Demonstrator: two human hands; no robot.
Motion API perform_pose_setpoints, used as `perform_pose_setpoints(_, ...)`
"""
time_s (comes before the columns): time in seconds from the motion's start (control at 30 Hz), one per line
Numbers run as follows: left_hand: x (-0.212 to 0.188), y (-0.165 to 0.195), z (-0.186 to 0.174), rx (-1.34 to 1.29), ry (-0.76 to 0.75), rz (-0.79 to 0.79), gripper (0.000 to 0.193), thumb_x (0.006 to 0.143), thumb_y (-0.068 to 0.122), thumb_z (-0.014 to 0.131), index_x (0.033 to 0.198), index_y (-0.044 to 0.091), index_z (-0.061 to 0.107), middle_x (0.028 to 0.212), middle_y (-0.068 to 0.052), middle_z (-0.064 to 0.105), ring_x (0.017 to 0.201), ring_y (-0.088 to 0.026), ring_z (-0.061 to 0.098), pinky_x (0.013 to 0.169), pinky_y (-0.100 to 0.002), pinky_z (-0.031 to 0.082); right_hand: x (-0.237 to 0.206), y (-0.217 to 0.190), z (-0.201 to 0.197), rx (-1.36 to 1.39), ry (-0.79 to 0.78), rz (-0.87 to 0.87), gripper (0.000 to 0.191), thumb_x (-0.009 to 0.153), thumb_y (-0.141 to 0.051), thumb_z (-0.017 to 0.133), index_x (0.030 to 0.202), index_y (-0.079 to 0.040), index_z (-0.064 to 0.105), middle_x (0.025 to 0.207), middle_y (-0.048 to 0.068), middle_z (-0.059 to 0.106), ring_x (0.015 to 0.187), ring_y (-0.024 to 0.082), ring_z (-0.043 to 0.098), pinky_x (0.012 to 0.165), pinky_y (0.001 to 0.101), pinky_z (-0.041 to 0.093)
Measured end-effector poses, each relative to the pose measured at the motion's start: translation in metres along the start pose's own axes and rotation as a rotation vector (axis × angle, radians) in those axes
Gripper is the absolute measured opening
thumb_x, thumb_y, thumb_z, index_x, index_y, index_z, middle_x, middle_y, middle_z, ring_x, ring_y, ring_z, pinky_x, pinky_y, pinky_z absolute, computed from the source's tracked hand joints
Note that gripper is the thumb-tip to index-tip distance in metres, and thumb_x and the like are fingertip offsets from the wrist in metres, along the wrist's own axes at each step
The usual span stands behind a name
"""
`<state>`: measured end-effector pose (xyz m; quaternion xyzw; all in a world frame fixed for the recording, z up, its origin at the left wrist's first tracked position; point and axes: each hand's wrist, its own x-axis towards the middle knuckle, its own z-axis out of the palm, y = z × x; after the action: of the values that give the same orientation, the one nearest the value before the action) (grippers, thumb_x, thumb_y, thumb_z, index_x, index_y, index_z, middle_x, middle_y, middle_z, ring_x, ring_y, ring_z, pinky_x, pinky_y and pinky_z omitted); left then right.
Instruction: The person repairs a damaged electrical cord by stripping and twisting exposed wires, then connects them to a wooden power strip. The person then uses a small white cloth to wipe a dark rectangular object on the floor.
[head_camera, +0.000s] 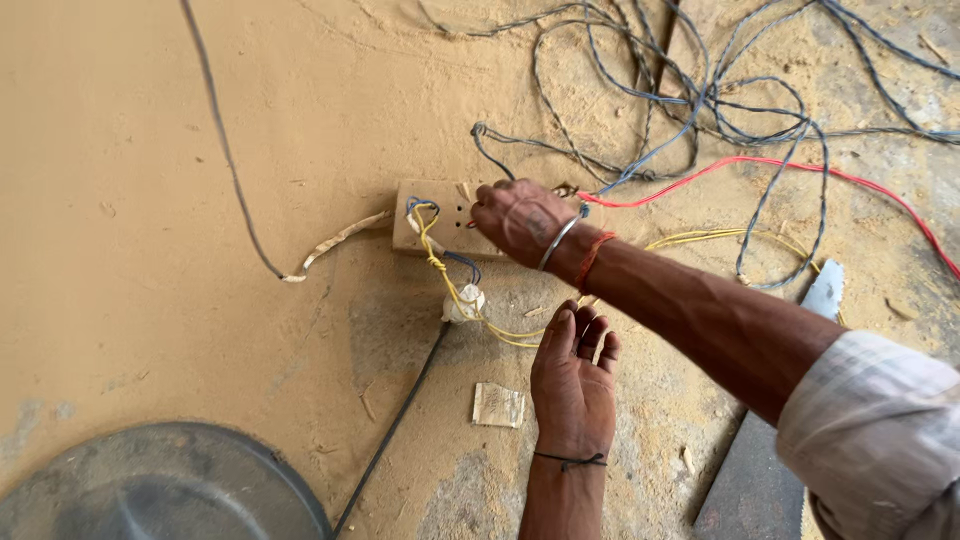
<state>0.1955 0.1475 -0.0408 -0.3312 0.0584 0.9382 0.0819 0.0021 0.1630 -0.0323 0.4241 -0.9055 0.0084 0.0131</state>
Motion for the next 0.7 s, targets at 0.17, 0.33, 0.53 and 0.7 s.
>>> perform_pose_setpoints(0.17,-0.001,-0.005,-0.002,0.018,-0.008,-0.013,0.024,0.095,0.019,0.068,0.114,0.004,0.067,0.102,-0.006,0.069,0.096,-0.018,0.063,0.087,-0.035,0.054,-0.002,-0.002,0.000,-0.009,-0.026,0.032,0.014,0.098,-0.007,0.062,0.086,-0.001,0.067,0.084,0.014,0.067,0.071,0.026,0.069,0.054,0.0357,0.060)
perform_pose_setpoints(0.33,0.000,-0.007,0.000,-0.019,-0.061,-0.008,0.023,0.094,0.018,0.070,0.113,0.004,0.068,0.102,-0.005,0.069,0.095,-0.018,0.063,0.087,-0.035,0.053,-0.003,-0.002,0.000,0.418,-0.254,0.514,0.026,0.110,-0.021,0.053,0.094,-0.003,0.064,0.081,0.017,0.070,0.067,0.033,0.069,0.057,0.0437,0.056)
perform_pose_setpoints(0.53,-0.003,-0.007,-0.003,-0.022,-0.034,-0.008,0.022,0.093,0.017,0.070,0.111,0.006,0.069,0.100,-0.006,0.070,0.094,-0.018,0.065,0.086,-0.036,0.053,-0.007,-0.001,-0.004,0.240,0.013,0.182,0.021,0.102,-0.017,0.059,0.093,-0.005,0.073,0.086,0.015,0.071,0.072,0.032,0.069,0.062,0.0453,0.057)
perform_pose_setpoints(0.7,-0.005,0.000,-0.006,-0.034,-0.043,-0.004,0.022,0.094,0.018,0.070,0.112,0.005,0.068,0.099,-0.005,0.069,0.093,-0.018,0.064,0.086,-0.037,0.053,-0.009,-0.006,-0.019,0.263,0.119,0.277,0.017,0.096,-0.010,0.061,0.089,-0.002,0.074,0.091,0.016,0.071,0.070,0.030,0.068,0.058,0.0445,0.057)
